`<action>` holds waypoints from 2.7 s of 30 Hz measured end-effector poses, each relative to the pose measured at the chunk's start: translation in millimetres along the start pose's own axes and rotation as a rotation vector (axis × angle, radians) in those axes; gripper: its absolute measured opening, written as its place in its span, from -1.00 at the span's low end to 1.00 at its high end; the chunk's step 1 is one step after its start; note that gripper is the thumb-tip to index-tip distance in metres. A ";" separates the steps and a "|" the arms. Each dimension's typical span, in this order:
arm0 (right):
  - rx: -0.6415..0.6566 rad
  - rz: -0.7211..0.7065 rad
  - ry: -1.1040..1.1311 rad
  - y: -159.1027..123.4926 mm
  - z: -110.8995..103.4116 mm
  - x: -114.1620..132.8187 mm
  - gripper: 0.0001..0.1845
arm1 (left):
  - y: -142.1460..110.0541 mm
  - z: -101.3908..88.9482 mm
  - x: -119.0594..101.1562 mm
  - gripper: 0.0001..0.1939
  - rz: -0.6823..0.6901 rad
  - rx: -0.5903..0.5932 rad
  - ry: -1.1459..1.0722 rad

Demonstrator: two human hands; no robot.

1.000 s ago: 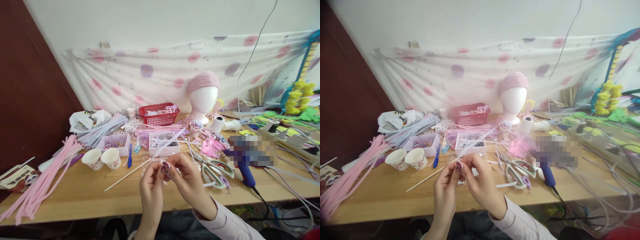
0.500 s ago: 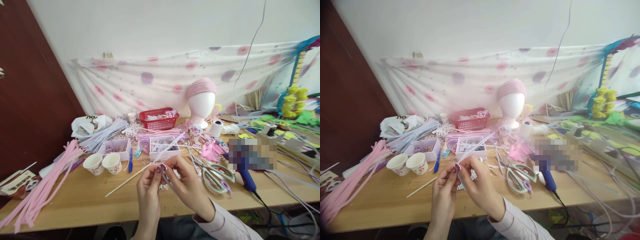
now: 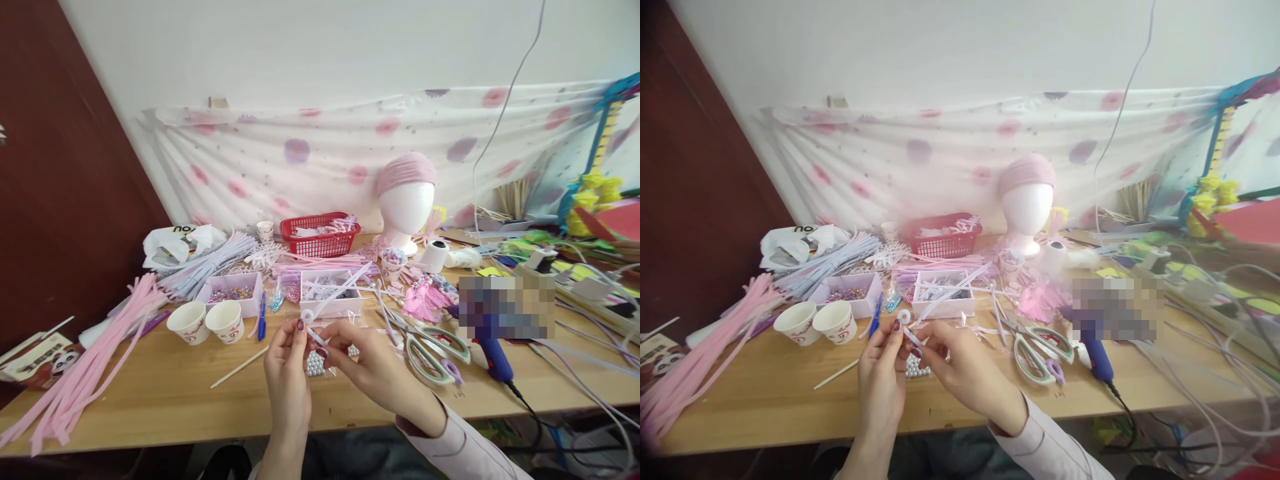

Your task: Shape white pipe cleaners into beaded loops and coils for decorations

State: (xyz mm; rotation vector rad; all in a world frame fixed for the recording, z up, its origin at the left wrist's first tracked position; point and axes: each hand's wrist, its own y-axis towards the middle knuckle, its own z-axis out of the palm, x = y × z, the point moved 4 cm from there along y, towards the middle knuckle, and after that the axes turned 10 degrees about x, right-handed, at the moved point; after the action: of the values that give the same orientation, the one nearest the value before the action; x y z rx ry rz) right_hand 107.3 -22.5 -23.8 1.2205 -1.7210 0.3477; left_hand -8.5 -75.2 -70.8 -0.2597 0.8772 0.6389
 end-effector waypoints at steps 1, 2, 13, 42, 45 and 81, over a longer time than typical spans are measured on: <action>-0.013 0.006 0.012 0.0 -0.7 -2.2 -0.88 | 0.7 -0.5 -0.1 -0.63 -0.004 -0.001 -0.011; -0.028 0.005 0.022 -0.1 -2.2 -3.9 -0.89 | 1.4 -0.7 -0.5 -0.63 -0.008 0.005 -0.025; -0.043 0.029 -0.105 -2.2 -13.4 -2.9 -0.80 | 3.7 -3.2 -3.6 -0.69 0.002 0.120 0.113; 0.048 -0.070 -0.243 -4.8 -24.0 4.0 -0.79 | 3.0 -13.3 -2.2 -0.63 0.036 0.152 0.314; 0.072 -0.045 -0.187 -4.8 -20.7 4.2 -0.80 | 5.1 -13.5 -7.2 -0.61 0.042 0.126 0.294; -0.092 -0.005 0.103 -5.2 -11.8 -4.6 -0.71 | -17.4 7.4 13.4 -0.75 -0.191 0.293 -0.331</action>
State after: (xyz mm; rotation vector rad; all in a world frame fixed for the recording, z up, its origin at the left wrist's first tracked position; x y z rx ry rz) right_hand 118.2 -14.1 -23.2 1.1212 -1.6280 0.3195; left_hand 13.2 -79.9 -77.4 0.0285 0.6074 0.3551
